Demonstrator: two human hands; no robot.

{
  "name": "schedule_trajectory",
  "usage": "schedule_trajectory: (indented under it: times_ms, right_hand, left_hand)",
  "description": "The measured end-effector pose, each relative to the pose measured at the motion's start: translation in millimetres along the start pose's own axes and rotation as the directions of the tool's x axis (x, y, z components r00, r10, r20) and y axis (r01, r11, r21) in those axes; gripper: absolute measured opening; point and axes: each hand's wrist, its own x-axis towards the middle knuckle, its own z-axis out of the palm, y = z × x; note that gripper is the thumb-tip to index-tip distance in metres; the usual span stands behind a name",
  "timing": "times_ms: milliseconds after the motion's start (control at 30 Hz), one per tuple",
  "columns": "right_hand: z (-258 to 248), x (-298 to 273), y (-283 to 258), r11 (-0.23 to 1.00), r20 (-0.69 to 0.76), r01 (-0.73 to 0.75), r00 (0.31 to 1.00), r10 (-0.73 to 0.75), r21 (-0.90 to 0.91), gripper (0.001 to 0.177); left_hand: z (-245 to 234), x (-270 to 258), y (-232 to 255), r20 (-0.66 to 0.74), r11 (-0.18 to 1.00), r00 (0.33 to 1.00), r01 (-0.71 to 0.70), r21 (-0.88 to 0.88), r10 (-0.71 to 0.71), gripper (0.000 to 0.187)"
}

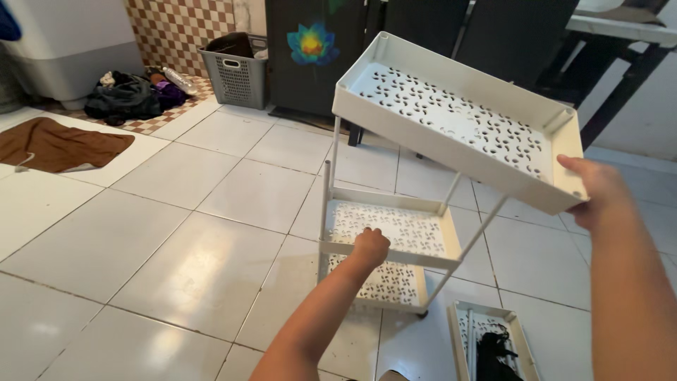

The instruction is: The person disassembles a white rolling storage cart, lifting off the top shelf tray and pulling the pole supports free, then wipes the shelf trays and poles with a black cloth while seated on the floor.

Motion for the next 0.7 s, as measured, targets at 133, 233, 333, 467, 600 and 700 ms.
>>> schedule_trajectory:
  times_ms: [133,233,333,467,600,700]
  right_hand:
    - [-2,16,-5,0.998,0.07,-0.047,0.996,0.049,-0.034,0.051]
    - [3,18,-4,0.995,0.084,-0.018,0.996,0.026,-0.094,0.053]
    - [18,16,-9,0.977,0.023,-0.043,0.999,0.049,-0.21,0.054]
    - [37,13,-12,0.94,-0.01,-0.054,0.998,0.054,-0.337,0.055]
    - [55,12,-1,0.873,-0.123,-0.093,0.992,0.038,-0.48,0.055]
    - [64,16,6,0.876,-0.111,-0.106,0.992,0.061,-0.47,0.054]
  left_hand:
    - [6,-15,-22,0.062,0.998,0.998,0.016,-0.062,-0.012,0.024]
    - [0,-31,-33,0.079,0.998,0.997,-0.01,-0.069,0.016,0.022]
    - [-33,-43,-35,0.066,0.978,0.986,-0.142,-0.156,0.153,0.02]
    - [-89,-79,-30,-0.692,0.845,0.716,-0.423,-0.325,0.092,0.016]
    - [-126,-107,-39,-0.998,0.787,-0.013,-0.614,0.056,0.061,0.018]
    - [-142,-111,-50,-0.947,0.79,-0.168,-0.601,-0.121,-0.273,0.025]
